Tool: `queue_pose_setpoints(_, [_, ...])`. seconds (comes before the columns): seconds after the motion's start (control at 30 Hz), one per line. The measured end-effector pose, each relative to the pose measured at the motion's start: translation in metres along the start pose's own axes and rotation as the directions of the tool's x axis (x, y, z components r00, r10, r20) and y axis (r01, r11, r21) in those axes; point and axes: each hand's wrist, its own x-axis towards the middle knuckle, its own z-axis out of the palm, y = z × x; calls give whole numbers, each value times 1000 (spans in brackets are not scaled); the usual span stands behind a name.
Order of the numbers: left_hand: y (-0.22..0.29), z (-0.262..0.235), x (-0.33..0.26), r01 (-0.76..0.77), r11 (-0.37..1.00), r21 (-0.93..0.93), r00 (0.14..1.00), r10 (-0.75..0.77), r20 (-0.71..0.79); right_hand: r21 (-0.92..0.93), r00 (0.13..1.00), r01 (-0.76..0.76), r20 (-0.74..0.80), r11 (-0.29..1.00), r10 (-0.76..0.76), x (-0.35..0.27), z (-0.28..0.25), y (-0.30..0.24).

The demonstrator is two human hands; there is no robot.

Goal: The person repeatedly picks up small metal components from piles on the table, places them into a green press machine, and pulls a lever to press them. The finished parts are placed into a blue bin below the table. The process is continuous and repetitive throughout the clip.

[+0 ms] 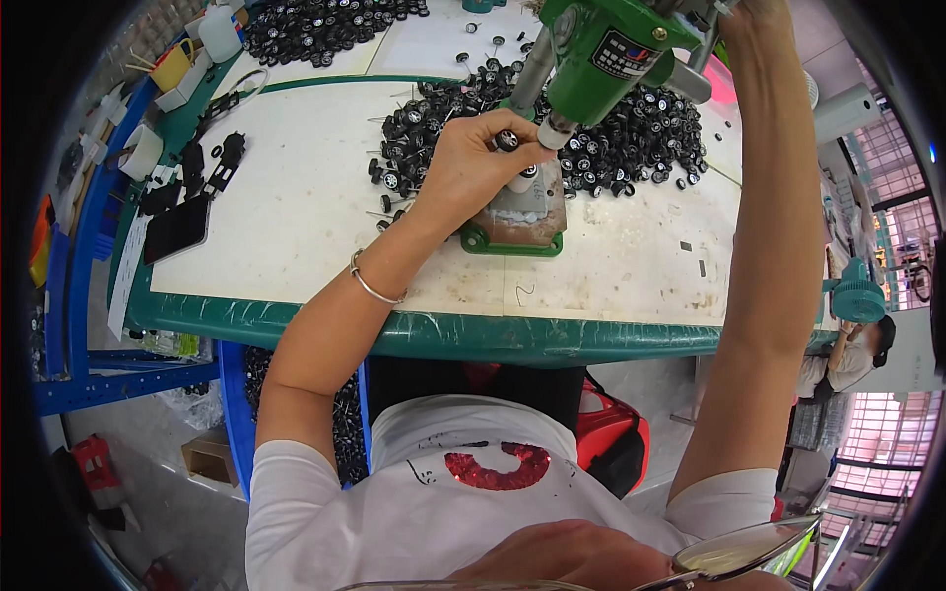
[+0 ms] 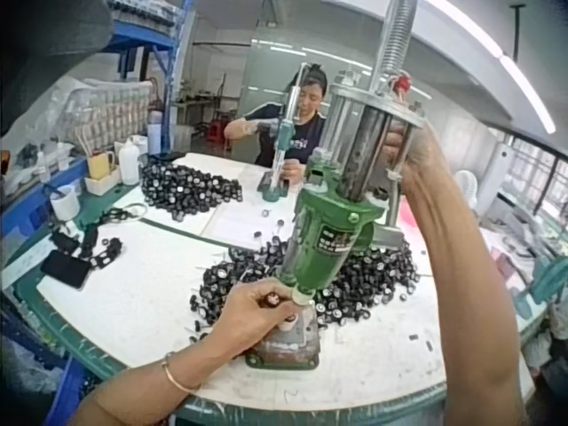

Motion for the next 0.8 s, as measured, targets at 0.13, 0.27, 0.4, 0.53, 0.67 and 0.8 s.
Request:
queue_pose_setpoints(0.13, [-5, -1, 1, 0, 1000, 27, 1000, 0, -3, -523, 852, 289, -241, 802, -465, -42, 82, 16])
queue_pose_setpoints(0.27, [-8, 1, 3, -15, 1000, 1, 1000, 15, 8, -599, 772, 406, -181, 691, -610, -75, 113, 15])
queue_pose_setpoints(0.4, [-2, 2, 1, 32, 999, -21, 999, -31, 19, -248, 926, 356, -34, 901, -375, -74, 88, -1])
queue_pose_setpoints(0.53, [-7, 0, 1, -10, 1000, -21, 1000, 10, 16, -387, 879, 418, -54, 822, -473, -80, 107, 16])
queue_pose_setpoints(0.67, [-7, 0, 0, 9, 1000, -14, 1000, -9, 23, -566, 671, 639, 78, 522, -737, -118, 130, 29])
queue_pose_setpoints(0.8, [5, 1, -4, 104, 994, -11, 994, -104, 30, -381, 762, 645, 255, 663, -595, -136, 115, 13])
